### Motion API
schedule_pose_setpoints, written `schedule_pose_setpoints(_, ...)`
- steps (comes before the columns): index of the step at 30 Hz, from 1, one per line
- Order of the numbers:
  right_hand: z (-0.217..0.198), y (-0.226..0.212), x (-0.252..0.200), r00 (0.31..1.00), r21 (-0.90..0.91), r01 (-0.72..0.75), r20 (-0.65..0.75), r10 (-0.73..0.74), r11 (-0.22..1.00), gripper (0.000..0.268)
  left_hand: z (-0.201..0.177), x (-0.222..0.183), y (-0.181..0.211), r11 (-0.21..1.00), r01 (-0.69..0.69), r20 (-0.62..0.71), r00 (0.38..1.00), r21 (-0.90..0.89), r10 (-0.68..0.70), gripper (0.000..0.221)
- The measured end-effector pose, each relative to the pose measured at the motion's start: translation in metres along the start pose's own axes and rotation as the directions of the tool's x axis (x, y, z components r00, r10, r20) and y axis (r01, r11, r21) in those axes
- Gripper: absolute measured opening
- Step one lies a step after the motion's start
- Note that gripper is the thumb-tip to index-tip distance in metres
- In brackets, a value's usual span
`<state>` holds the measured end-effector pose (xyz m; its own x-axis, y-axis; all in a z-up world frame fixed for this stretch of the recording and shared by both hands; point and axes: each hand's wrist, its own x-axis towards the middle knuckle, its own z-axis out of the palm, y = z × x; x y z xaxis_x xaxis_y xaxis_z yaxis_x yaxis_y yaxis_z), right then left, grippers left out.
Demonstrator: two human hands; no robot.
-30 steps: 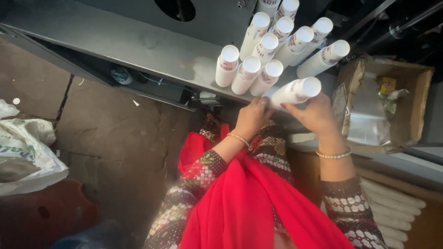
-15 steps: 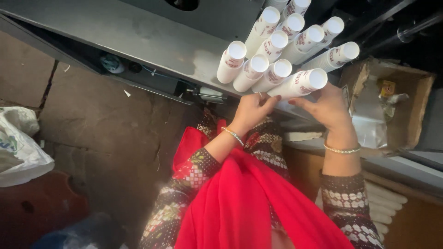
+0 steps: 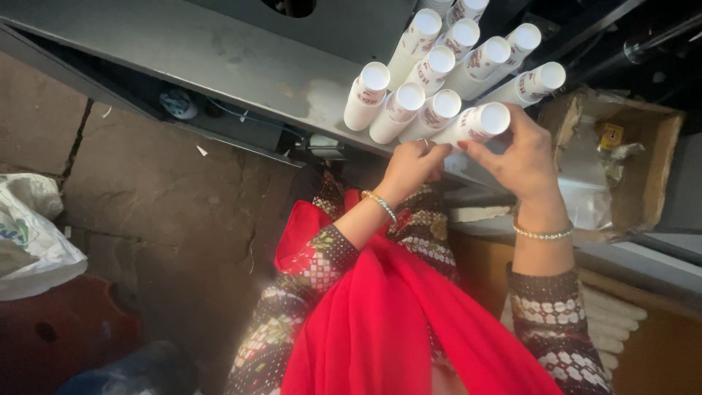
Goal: Packing paper cups into plastic bags and arranging them on a production line.
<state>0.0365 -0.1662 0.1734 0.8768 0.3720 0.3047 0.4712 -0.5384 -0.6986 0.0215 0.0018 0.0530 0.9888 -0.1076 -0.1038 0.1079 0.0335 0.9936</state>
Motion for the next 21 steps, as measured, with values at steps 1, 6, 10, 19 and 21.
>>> schedule_pose_setpoints(1, -0.001, -0.003, 0.002, 1.0, -0.089, -0.018, 0.001, 0.018, 0.996, 0.045, 0.002, 0.002, -0.001, 0.999, 0.025, -0.009, 1.0, -0.036, -0.025, 0.05)
schedule_pose_setpoints(6, -0.018, 0.018, -0.008, 0.996, 0.13, 0.062, -0.079, -0.052, 0.99, 0.048, 0.003, 0.002, -0.003, 0.997, 0.06, -0.045, 0.997, 0.052, -0.058, 0.055)
schedule_pose_setpoints(10, -0.023, 0.054, -0.024, 0.96, 0.272, 0.059, -0.279, 0.02, 0.961, 0.049, -0.003, -0.015, -0.01, 0.994, 0.042, -0.041, 0.998, 0.102, -0.038, 0.058)
schedule_pose_setpoints(19, 0.002, 0.117, -0.06, 0.891, -0.436, -0.358, -0.425, 0.162, 0.826, 0.043, -0.005, -0.035, -0.03, 0.997, 0.03, -0.019, 0.999, 0.07, -0.029, 0.038)
schedule_pose_setpoints(21, -0.023, 0.121, -0.062, 0.861, -0.378, -0.398, -0.468, 0.199, 0.836, 0.041, -0.008, -0.037, -0.033, 0.991, 0.002, -0.026, 1.0, 0.134, 0.002, 0.035)
